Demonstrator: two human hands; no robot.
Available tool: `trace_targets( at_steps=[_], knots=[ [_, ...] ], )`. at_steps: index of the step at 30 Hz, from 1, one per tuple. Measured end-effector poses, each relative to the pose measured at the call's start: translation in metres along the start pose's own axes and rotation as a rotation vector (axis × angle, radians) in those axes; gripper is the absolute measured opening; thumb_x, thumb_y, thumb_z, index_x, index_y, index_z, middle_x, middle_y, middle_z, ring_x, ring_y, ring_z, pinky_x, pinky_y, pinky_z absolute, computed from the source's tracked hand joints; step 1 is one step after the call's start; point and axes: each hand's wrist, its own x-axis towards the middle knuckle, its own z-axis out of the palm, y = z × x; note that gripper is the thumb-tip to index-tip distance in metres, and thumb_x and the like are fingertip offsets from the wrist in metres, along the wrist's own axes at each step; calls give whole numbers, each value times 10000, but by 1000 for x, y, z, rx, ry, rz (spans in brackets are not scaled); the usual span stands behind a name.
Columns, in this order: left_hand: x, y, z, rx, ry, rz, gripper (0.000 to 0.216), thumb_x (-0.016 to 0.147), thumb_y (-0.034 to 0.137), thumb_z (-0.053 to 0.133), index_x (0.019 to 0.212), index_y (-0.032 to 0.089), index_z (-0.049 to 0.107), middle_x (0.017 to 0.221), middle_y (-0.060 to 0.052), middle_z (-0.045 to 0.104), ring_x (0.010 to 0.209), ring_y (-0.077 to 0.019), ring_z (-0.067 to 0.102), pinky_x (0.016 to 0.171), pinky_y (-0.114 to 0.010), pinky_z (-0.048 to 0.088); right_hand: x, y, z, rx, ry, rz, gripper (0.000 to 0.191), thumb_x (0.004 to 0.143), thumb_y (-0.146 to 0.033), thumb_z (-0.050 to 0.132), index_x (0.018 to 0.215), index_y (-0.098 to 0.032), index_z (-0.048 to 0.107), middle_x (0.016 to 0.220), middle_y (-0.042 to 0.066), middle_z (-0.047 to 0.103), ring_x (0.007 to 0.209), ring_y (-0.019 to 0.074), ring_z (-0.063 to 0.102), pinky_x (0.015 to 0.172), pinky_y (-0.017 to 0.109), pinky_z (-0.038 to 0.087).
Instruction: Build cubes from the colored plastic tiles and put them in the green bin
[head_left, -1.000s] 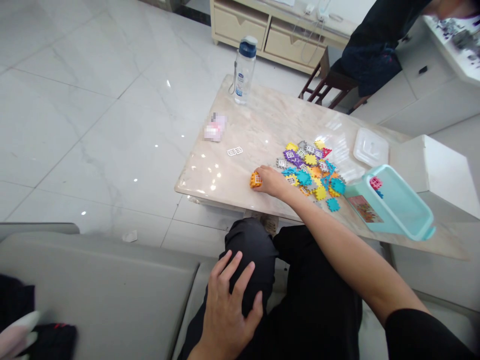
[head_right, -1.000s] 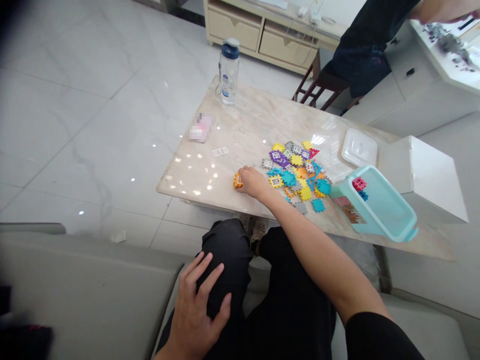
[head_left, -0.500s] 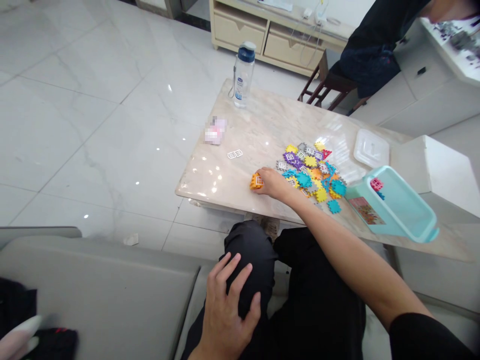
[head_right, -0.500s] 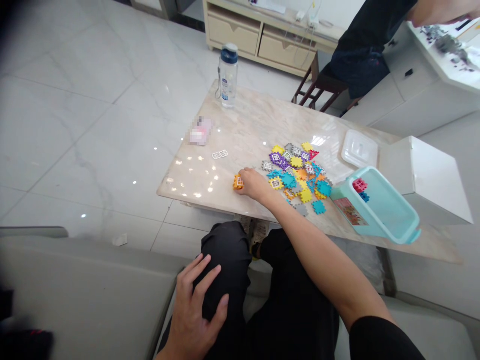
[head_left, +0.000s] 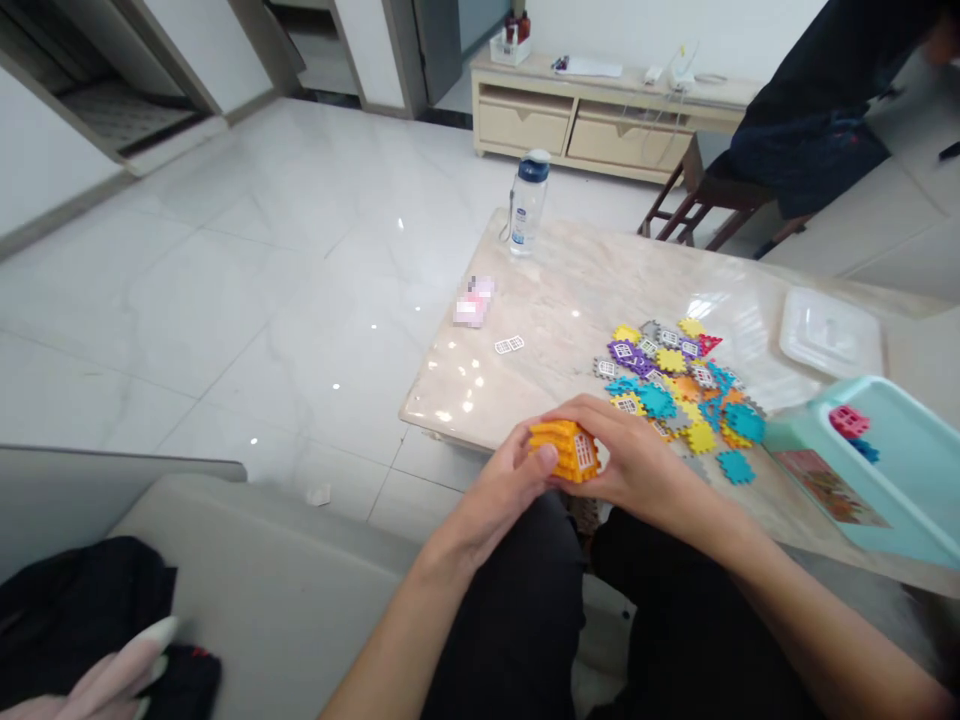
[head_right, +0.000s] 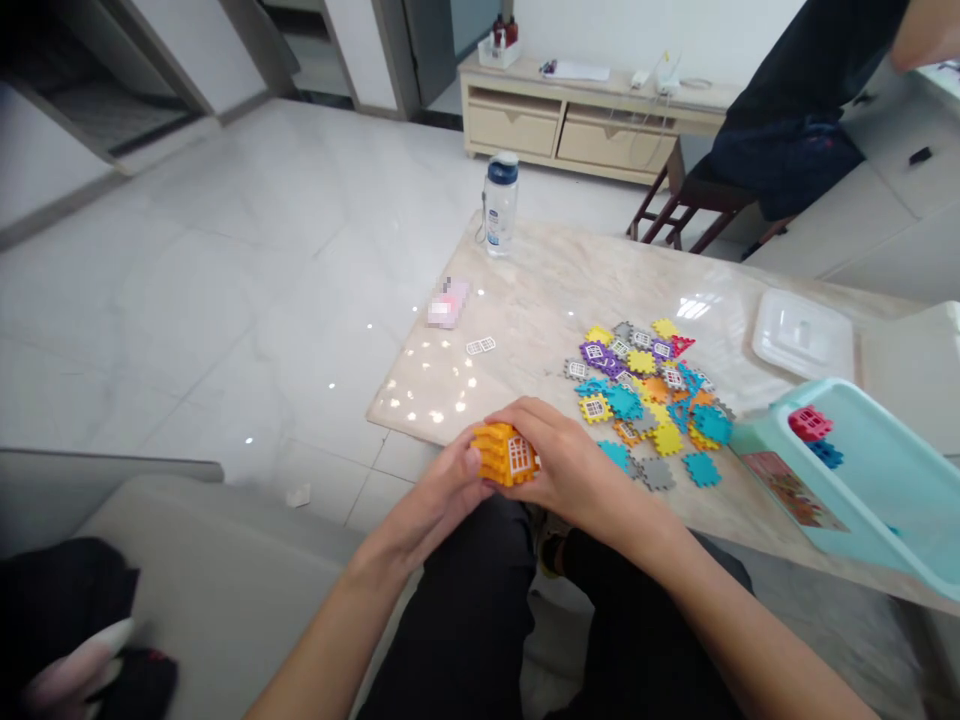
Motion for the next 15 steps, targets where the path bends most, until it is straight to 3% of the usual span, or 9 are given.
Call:
trace_targets(
  at_steps=[3, 8, 15],
  knots=[
    [-13, -9, 27, -57, -89, -15, 709, 820, 539, 966, 1378, 205, 682, 1347, -135, 727, 1307, -314, 691, 1168, -458, 539, -24, -17, -5, 1, 19, -4, 512, 931, -218, 842, 1396, -321, 654, 1243, 83, 747, 1073, 272, 753, 916, 410, 645],
    [-48, -22, 69, 28, -120, -16, 465, 821, 400, 977, 1173, 200, 747, 1196, -84, 763, 1199, -269, 723, 1142, -426, 554, -70, -60, -13, -26, 50, -5, 550, 923, -173, 833, 1417, -314, 637, 1232, 94, 722, 1092, 288, 726, 936, 449, 649],
    [-116, -56, 104, 206, -87, -40, 469, 839, 438, 960, 1154, 174, 733, 1089, -66, 773, 1058, -208, 743, 981, -323, 585, -145, -129, 2, -80, 193, 0, 597, 854, -106, 840, 1379, -274, 611, 1253, 103, 698, 1179, 299, 683, 1041, 470, 612]
  ],
)
